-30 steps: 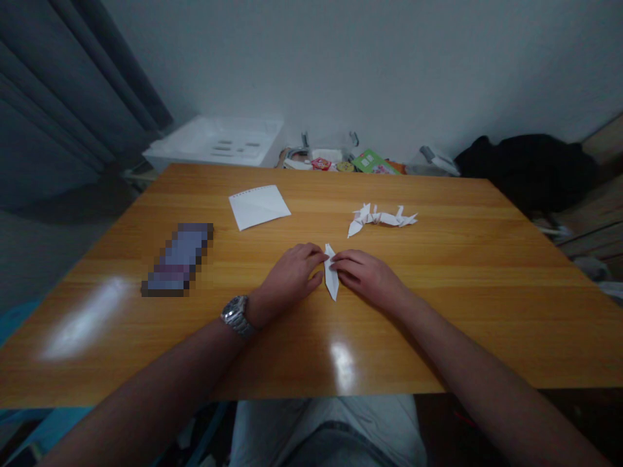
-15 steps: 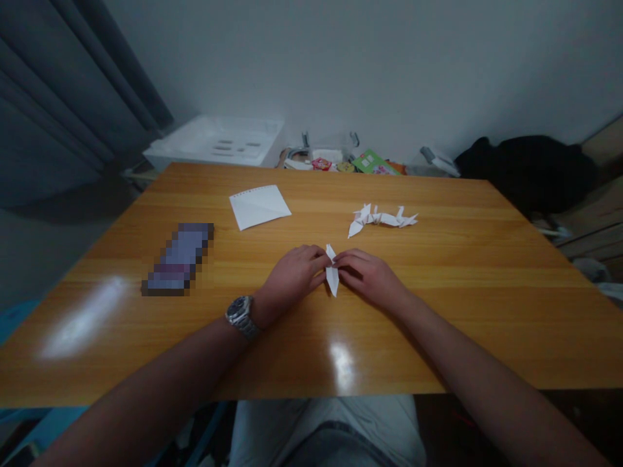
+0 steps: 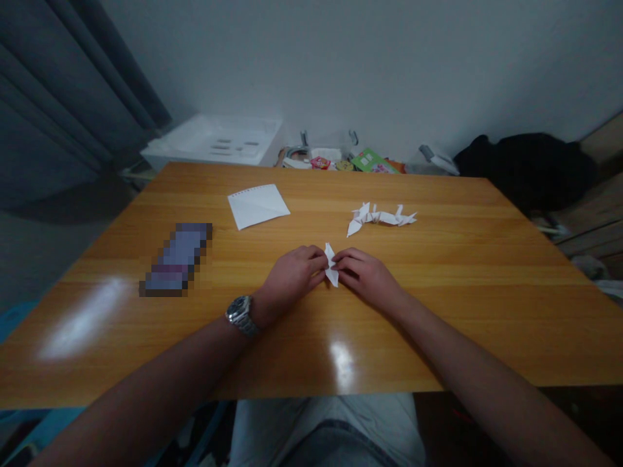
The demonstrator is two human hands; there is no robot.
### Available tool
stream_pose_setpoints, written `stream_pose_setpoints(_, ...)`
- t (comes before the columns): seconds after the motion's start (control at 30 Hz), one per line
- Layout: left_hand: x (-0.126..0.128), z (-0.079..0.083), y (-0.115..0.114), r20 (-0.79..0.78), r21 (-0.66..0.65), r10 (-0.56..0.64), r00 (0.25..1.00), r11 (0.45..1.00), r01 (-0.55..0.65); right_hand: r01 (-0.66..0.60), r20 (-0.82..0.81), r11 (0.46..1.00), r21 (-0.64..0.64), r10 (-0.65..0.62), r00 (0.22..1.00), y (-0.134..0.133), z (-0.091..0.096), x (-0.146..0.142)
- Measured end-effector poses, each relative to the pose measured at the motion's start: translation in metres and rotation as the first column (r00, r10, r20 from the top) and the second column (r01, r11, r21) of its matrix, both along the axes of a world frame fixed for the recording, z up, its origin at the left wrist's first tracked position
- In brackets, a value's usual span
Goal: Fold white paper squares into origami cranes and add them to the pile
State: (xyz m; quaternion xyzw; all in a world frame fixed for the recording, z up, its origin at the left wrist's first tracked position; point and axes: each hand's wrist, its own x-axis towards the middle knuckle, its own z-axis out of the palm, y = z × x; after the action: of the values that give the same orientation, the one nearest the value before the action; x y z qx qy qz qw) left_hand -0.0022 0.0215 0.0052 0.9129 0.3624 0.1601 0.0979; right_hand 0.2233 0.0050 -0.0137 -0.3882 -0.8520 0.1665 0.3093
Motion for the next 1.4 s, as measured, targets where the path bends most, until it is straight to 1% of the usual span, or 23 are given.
stream_pose_setpoints(0.13, -0.0005, -0.0006, -0.0004, 0.041, -0.028, 0.012, 0.999, 1.0, -0.011, 0.011, -0.037, 0.999, -0.033, -0.012, 0.999, -0.0007, 0.0027, -0.0011)
stream_pose_setpoints(0.27, 0.0005, -0.0012, -0.0001, 0.073, -0.031, 0.019, 0.997, 0.999, -0.017, 0.005, -0.064, 0.999, -0.05, -0.008, 0.998, -0.0001, 0.0044, -0.0029)
stream_pose_setpoints(0.37, 0.001, -0.0019, 0.0007, 0.103, -0.035, 0.034, 0.994, 0.999, -0.031, 0.023, -0.082, 0.998, -0.065, -0.029, 0.996, 0.0016, 0.004, -0.0041)
stream_pose_setpoints(0.53, 0.0008, -0.0046, 0.0033, 0.153, -0.068, 0.023, 0.988, 0.998, -0.012, 0.016, -0.098, 0.996, -0.088, -0.024, 0.995, 0.0034, 0.0041, -0.0042)
stream_pose_setpoints(0.67, 0.0034, -0.0086, 0.0055, 0.223, -0.091, 0.044, 0.974, 0.996, -0.024, 0.037, -0.086, 0.994, -0.105, -0.046, 0.995, 0.0034, 0.0052, -0.0051)
stream_pose_setpoints(0.77, 0.0061, -0.0089, 0.0062, 0.249, -0.124, 0.061, 0.967, 0.992, -0.031, 0.089, -0.085, 0.987, -0.135, -0.101, 0.991, 0.003, 0.005, -0.0069)
stream_pose_setpoints(0.87, 0.0075, -0.0061, 0.0058, 0.252, -0.184, 0.132, 0.959, 0.979, -0.087, 0.172, -0.115, 0.966, -0.191, -0.196, 0.974, 0.0025, 0.004, -0.0085)
stream_pose_setpoints(0.93, 0.0079, -0.004, 0.0053, 0.25, -0.211, 0.179, 0.952, 0.969, -0.127, 0.194, -0.121, 0.959, -0.208, -0.222, 0.967, 0.0024, 0.0033, -0.0091)
stream_pose_setpoints(1.07, 0.0078, -0.0033, 0.0053, 0.248, -0.215, 0.203, 0.947, 0.965, -0.151, 0.19, -0.101, 0.966, -0.175, -0.21, 0.973, 0.0022, 0.0027, -0.0089)
stream_pose_setpoints(1.23, 0.0079, -0.0066, 0.0069, 0.285, -0.24, 0.202, 0.937, 0.961, -0.135, 0.196, -0.078, 0.972, -0.131, -0.207, 0.975, 0.0013, 0.0048, -0.0091)
stream_pose_setpoints(1.3, 0.0083, -0.0073, 0.0076, 0.3, -0.251, 0.206, 0.931, 0.959, -0.132, 0.19, -0.084, 0.974, -0.12, -0.2, 0.976, 0.0019, 0.0052, -0.009)
stream_pose_setpoints(1.4, 0.008, -0.0069, 0.0088, 0.276, -0.223, 0.188, 0.943, 0.966, -0.128, 0.191, -0.121, 0.975, -0.116, -0.205, 0.971, 0.0041, 0.0037, -0.0071)
